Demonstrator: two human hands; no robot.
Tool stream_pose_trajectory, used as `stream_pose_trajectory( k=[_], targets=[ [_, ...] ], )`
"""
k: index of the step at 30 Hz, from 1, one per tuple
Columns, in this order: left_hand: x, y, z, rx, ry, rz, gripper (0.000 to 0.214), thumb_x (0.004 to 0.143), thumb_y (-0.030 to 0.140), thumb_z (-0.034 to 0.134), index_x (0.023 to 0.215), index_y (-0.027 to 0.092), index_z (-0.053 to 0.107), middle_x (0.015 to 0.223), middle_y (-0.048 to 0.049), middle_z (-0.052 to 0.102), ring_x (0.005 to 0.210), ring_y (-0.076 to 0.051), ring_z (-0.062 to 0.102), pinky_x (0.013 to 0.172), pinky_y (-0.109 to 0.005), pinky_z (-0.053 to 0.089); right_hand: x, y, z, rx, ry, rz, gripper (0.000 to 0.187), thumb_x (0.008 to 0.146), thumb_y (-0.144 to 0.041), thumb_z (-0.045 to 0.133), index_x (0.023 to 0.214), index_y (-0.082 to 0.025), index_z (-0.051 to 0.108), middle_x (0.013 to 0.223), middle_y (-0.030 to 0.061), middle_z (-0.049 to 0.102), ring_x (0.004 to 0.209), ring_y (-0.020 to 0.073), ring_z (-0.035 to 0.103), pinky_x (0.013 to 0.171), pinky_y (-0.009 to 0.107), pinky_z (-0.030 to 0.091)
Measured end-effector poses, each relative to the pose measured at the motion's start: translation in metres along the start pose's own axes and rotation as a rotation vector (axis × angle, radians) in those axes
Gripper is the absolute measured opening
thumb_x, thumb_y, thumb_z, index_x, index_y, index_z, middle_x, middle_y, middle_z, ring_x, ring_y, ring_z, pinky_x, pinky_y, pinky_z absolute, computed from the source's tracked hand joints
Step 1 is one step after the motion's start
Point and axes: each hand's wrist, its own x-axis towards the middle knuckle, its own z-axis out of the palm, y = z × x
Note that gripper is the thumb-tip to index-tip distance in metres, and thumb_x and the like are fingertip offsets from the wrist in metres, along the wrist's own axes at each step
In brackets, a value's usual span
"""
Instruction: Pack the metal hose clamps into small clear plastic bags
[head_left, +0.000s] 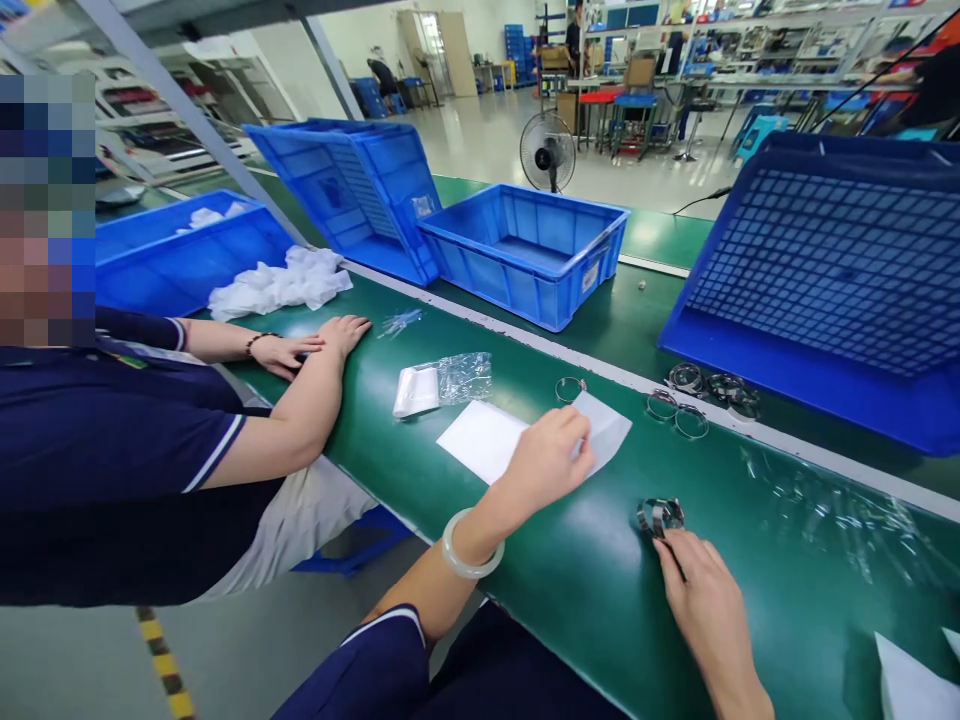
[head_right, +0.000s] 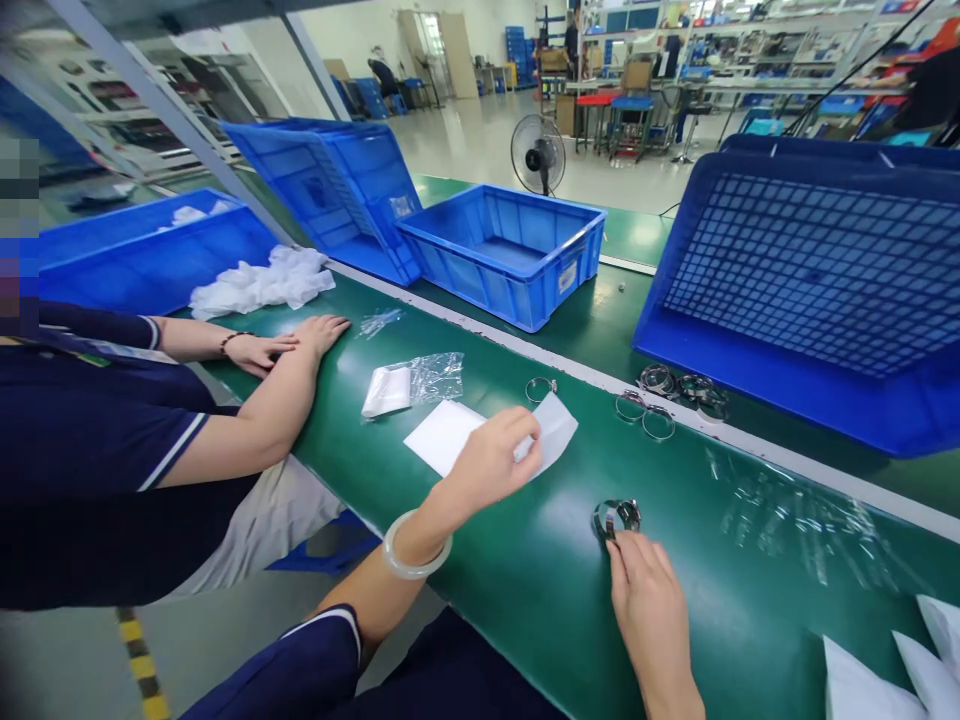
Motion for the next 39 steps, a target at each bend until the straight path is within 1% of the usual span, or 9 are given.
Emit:
stream_pose_trajectory(
  k=[6,10,15,19,23,25,30,34,39],
  targets=[
    [-0.002,0.034,0.064,0.055,-0.416,0.33,0.013,0.087,0.017,0.045,0.085,0.018,0.057,0.087,-0.006,0.062,0.081,-0.02,0.057,0.063,-0.03,0.044,-0.032,0.01,-0.039,-0.053,0.228,0.052,0.018,0.093,-0.03,0.052,0.103,-0.018,0.06,0.093,0.0077,0.069,0.081,0.0211,0.061,0.077,0.035,0.046],
    [-0.021,0.038,0.087,-0.001,-0.532,0.34,0.011,0.087,0.016,0.047,0.086,0.018,0.058,0.09,-0.006,0.063,0.084,-0.021,0.059,0.064,-0.029,0.045,-0.033,0.012,-0.052,0.0,0.134,-0.072,0.019,0.092,-0.021,0.053,0.11,-0.021,0.059,0.099,0.0065,0.069,0.086,0.02,0.062,0.08,0.035,0.049],
    [-0.029,0.027,0.079,-0.169,-0.522,0.197,0.011,0.085,0.014,0.049,0.085,0.019,0.059,0.087,-0.0025,0.064,0.082,-0.018,0.059,0.07,-0.027,0.045,-0.029,0.01,-0.035,0.054,-0.125,-0.297,0.029,0.091,-0.009,0.045,0.114,-0.02,0.06,0.108,0.0073,0.068,0.094,0.02,0.062,0.082,0.035,0.053],
    [-0.024,0.023,0.07,-0.248,-0.487,0.142,0.014,0.086,0.015,0.047,0.086,0.019,0.06,0.086,-0.0023,0.063,0.078,-0.016,0.058,0.069,-0.025,0.044,-0.028,0.006,-0.015,0.04,-0.249,-0.374,0.035,0.089,-0.004,0.039,0.111,-0.019,0.062,0.108,0.0076,0.068,0.094,0.0204,0.062,0.08,0.035,0.056],
    [-0.024,0.025,0.068,-0.29,-0.454,0.174,0.013,0.086,0.015,0.047,0.088,0.019,0.06,0.088,-0.0035,0.063,0.084,-0.017,0.057,0.077,-0.028,0.047,-0.025,0.002,-0.004,0.003,-0.244,-0.401,0.033,0.088,-0.003,0.038,0.107,-0.016,0.062,0.105,0.009,0.067,0.093,0.0208,0.061,0.078,0.035,0.056],
    [-0.031,0.025,0.068,-0.335,-0.377,0.164,0.013,0.087,0.017,0.049,0.095,0.019,0.059,0.098,-0.0048,0.062,0.093,-0.019,0.055,0.084,-0.031,0.047,-0.024,0.001,-0.001,-0.024,-0.241,-0.388,0.031,0.088,-0.004,0.04,0.108,-0.014,0.061,0.104,0.0098,0.067,0.093,0.0211,0.06,0.079,0.035,0.055],
    [-0.065,0.019,0.073,-0.295,-0.119,-0.163,0.016,0.085,0.031,0.057,0.097,0.019,0.055,0.107,-0.008,0.054,0.102,-0.023,0.05,0.09,-0.041,0.046,-0.016,-0.002,0.0,-0.069,-0.222,-0.343,0.027,0.089,-0.005,0.042,0.104,-0.015,0.061,0.1,0.0091,0.066,0.089,0.0215,0.059,0.077,0.036,0.053],
    [-0.083,0.021,0.086,-0.215,-0.126,-0.244,0.014,0.084,0.03,0.058,0.09,0.019,0.056,0.11,-0.0087,0.05,0.105,-0.026,0.047,0.09,-0.046,0.045,-0.009,-0.006,0.001,-0.089,-0.231,-0.325,0.026,0.089,-0.005,0.042,0.102,-0.016,0.061,0.1,0.0089,0.066,0.087,0.0218,0.058,0.075,0.036,0.052],
    [-0.08,0.024,0.094,-0.154,-0.153,-0.232,0.004,0.085,0.018,0.051,0.083,0.019,0.054,0.111,-0.0085,0.051,0.103,-0.026,0.047,0.086,-0.043,0.046,-0.008,-0.006,0.004,-0.113,-0.273,-0.297,0.023,0.088,-0.004,0.045,0.101,-0.016,0.06,0.099,0.0078,0.065,0.086,0.0219,0.058,0.075,0.037,0.052]
  ],
)
